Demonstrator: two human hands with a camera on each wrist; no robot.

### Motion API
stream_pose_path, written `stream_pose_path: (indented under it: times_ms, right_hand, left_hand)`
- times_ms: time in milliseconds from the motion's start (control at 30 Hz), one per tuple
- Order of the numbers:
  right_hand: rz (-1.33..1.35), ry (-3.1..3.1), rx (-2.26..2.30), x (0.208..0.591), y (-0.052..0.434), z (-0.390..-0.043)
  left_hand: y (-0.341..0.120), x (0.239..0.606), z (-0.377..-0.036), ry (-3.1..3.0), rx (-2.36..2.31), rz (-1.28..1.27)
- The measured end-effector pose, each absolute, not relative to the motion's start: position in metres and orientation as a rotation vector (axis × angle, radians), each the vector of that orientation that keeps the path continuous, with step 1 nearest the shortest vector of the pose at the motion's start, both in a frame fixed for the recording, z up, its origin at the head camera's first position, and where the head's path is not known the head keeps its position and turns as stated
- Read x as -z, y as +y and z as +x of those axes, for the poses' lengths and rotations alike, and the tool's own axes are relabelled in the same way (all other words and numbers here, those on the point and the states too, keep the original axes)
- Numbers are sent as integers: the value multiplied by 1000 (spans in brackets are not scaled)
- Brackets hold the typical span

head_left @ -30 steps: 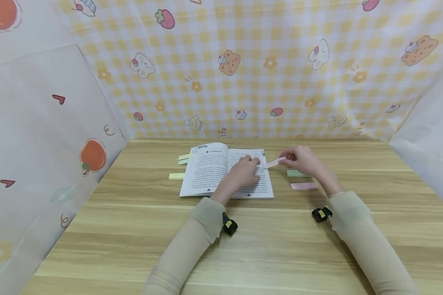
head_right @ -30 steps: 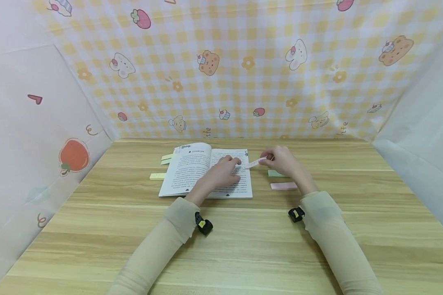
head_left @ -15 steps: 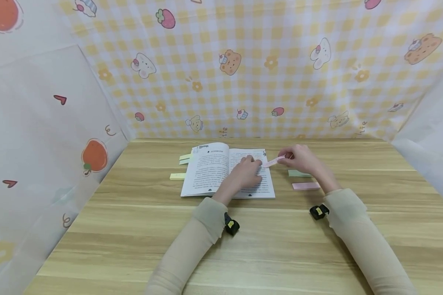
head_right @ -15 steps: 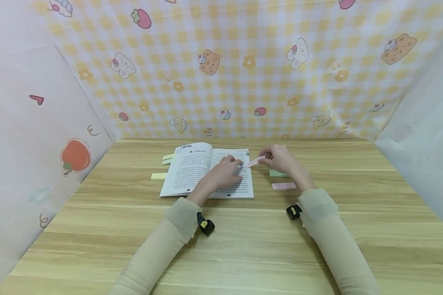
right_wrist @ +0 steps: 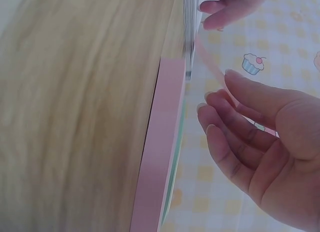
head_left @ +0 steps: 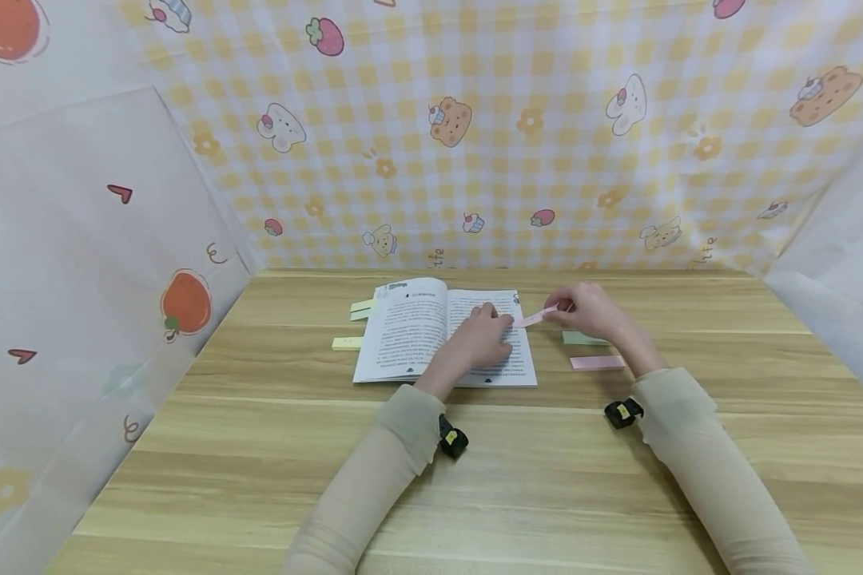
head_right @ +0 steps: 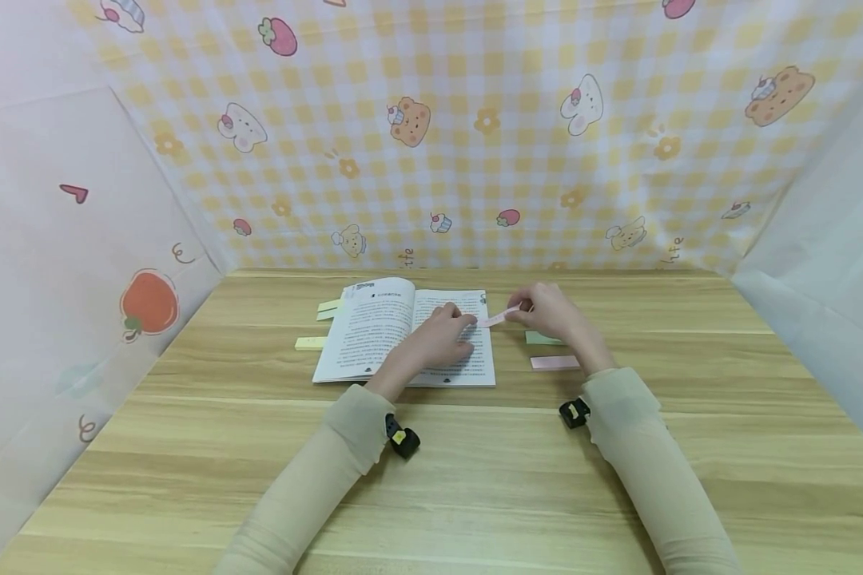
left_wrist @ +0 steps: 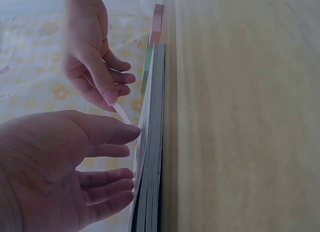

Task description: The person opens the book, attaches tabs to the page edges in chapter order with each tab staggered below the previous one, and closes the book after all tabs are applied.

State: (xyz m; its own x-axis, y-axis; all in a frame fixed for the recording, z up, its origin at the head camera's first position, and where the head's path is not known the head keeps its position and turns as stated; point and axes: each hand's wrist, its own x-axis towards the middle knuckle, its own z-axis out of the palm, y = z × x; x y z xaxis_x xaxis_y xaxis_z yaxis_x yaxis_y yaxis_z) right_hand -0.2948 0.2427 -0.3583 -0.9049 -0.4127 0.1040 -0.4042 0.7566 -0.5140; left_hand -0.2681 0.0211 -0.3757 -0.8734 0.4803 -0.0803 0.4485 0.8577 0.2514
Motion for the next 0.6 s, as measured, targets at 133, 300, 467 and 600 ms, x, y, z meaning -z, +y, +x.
stream_pose_path:
  times_ms: [133, 300, 467, 600]
  right_hand:
    - [-699, 2937, 859, 359, 244, -296]
    - [-699, 2945, 857, 358, 246, -296]
    - [-718, 2929, 849, 359, 246, -297]
    - [-727, 2908, 857, 360, 246, -297]
  left_hand:
    - [21, 376, -269, 2893, -320, 736]
    - [21, 377, -270, 2890, -291, 746]
    - [21, 376, -269, 2889, -284, 753]
    - [21, 375, -267, 2892, -283, 754]
